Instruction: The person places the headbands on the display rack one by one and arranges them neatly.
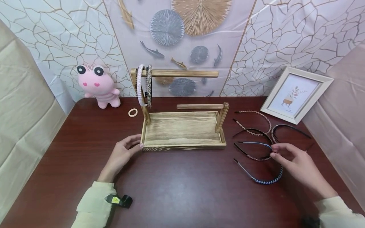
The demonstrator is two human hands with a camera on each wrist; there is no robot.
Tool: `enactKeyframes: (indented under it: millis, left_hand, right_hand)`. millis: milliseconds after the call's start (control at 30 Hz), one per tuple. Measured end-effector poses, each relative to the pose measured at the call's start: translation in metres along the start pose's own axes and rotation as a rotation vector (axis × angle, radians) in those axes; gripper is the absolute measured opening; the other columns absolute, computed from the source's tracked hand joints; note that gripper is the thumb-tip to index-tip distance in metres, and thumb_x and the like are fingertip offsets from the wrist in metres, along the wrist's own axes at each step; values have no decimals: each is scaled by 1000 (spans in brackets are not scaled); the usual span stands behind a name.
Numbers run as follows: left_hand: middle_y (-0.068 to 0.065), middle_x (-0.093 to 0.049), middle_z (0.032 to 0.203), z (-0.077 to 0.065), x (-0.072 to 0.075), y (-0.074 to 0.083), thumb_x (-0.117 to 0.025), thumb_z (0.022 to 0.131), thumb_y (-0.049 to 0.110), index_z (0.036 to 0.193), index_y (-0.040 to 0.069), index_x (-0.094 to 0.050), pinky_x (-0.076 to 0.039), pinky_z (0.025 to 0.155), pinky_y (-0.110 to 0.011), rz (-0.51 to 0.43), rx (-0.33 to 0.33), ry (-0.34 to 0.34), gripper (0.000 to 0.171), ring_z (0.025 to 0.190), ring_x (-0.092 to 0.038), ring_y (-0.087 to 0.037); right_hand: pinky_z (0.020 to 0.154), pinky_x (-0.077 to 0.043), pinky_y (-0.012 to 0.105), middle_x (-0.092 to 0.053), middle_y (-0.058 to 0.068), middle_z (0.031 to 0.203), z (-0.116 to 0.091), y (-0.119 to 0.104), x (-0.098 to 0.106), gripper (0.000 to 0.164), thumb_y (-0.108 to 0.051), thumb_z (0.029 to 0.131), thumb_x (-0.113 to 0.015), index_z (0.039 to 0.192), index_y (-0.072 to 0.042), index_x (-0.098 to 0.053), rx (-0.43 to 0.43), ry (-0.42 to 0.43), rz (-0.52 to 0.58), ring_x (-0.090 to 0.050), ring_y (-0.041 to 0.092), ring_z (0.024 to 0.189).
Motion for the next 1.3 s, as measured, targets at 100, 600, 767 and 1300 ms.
enactKeyframes:
  millis: [100, 600, 767, 1300]
  left_hand:
    - [-9, -64, 131, 1, 0, 1, -73, 92, 24, 134, 8, -59, -47, 88, -15, -6, -2, -3, 47, 123, -59, -20]
    - [-9, -63, 132, 0, 1, 0, -73, 92, 23, 135, 8, -58, -47, 87, -15, -9, 4, 3, 48, 123, -58, -19]
    - [-9, -63, 132, -1, 0, 0, -73, 92, 24, 135, 9, -59, -47, 87, -15, -3, 11, 8, 47, 122, -59, -17]
    - [-12, -63, 132, -1, 0, 0, -73, 92, 26, 135, 7, -58, -46, 88, -14, -6, 14, 12, 49, 123, -58, -20]
  right_hand:
    - [70, -37, 9, -61, -33, 97, -7, 19, 6, 24, -12, 88, -75, 111, -6, -69, -2, -34, -4, -49, -23, 87]
    - [71, -45, 8, -65, -22, 107, -6, 59, 8, 42, 22, 79, -67, 114, -1, -67, 211, -274, 179, -65, -1, 81]
    - [71, -44, 7, -64, -25, 108, -5, 60, 6, 44, 22, 77, -68, 113, -3, -68, 227, -289, 129, -63, -2, 82]
    - [70, -41, 6, -67, -17, 93, -2, 63, 0, 50, 25, 65, -74, 101, -9, -72, 339, -179, 20, -58, -7, 78]
Point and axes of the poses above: each hand's wrist, its own z-axis towards the middle knuckle, its own x-axis out of the back of the hand, y = z × x, the point moved 1 cm from there along z, towards the middle knuckle
